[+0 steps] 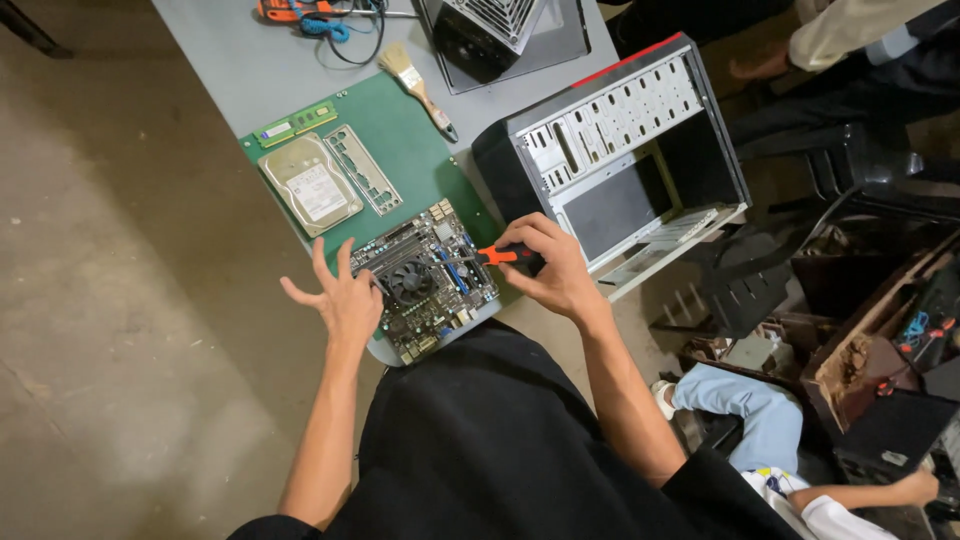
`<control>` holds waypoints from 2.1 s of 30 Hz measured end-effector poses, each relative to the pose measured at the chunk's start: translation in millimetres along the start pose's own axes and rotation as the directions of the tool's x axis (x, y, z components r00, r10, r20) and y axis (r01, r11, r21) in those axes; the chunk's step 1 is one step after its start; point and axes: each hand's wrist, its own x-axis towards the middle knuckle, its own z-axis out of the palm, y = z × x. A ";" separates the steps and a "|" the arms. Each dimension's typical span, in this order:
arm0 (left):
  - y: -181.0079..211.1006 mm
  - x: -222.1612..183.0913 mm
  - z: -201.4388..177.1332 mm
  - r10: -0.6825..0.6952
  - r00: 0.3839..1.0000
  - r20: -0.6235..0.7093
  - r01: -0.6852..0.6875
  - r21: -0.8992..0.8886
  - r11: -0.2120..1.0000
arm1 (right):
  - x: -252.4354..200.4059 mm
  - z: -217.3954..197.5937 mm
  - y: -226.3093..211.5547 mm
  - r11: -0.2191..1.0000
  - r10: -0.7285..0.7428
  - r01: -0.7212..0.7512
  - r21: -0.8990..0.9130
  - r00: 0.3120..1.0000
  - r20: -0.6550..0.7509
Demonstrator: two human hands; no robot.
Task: A person uses a screwdriver on a motherboard and then prepares a CPU fan for reassembly.
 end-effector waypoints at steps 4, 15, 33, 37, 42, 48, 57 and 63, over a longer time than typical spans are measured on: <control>-2.9 4.7 -0.3 0.070 0.997 0.019 -0.071 0.026 0.997 | 0.8 -0.3 -6.5 1.000 0.000 0.000 0.020 1.000 -0.006; -13.9 11.2 11.3 0.340 0.940 -0.017 -0.335 0.141 0.932 | 0.9 0.9 -10.0 1.000 -0.008 0.008 0.012 1.000 -0.006; -18.2 16.5 -8.1 0.415 0.907 -0.071 -0.405 0.125 0.906 | 0.3 -4.8 -17.5 0.999 -0.027 0.028 0.029 0.999 -0.027; -17.2 11.4 -0.6 0.419 0.903 -0.096 -0.398 0.181 0.900 | 0.8 -3.8 -19.5 0.999 -0.033 0.034 0.027 0.999 -0.019; -16.1 9.8 4.4 0.454 0.880 -0.139 -0.407 0.270 0.873 | 0.1 -3.0 -20.6 1.000 -0.028 0.028 0.014 1.000 0.006; -18.7 10.7 11.7 0.474 0.860 -0.190 -0.425 0.249 0.870 | -0.7 -2.5 -22.0 1.000 -0.015 0.015 0.025 1.000 -0.003; -13.6 16.3 -14.4 0.447 0.854 -0.265 -0.402 0.206 0.892 | -3.8 -5.1 -17.0 0.999 -0.039 0.039 -0.003 0.999 -0.009; -20.2 9.3 15.2 0.474 0.856 -0.208 -0.438 0.196 0.877 | -8.6 -5.6 -21.0 0.999 -0.038 0.038 0.001 0.999 -0.008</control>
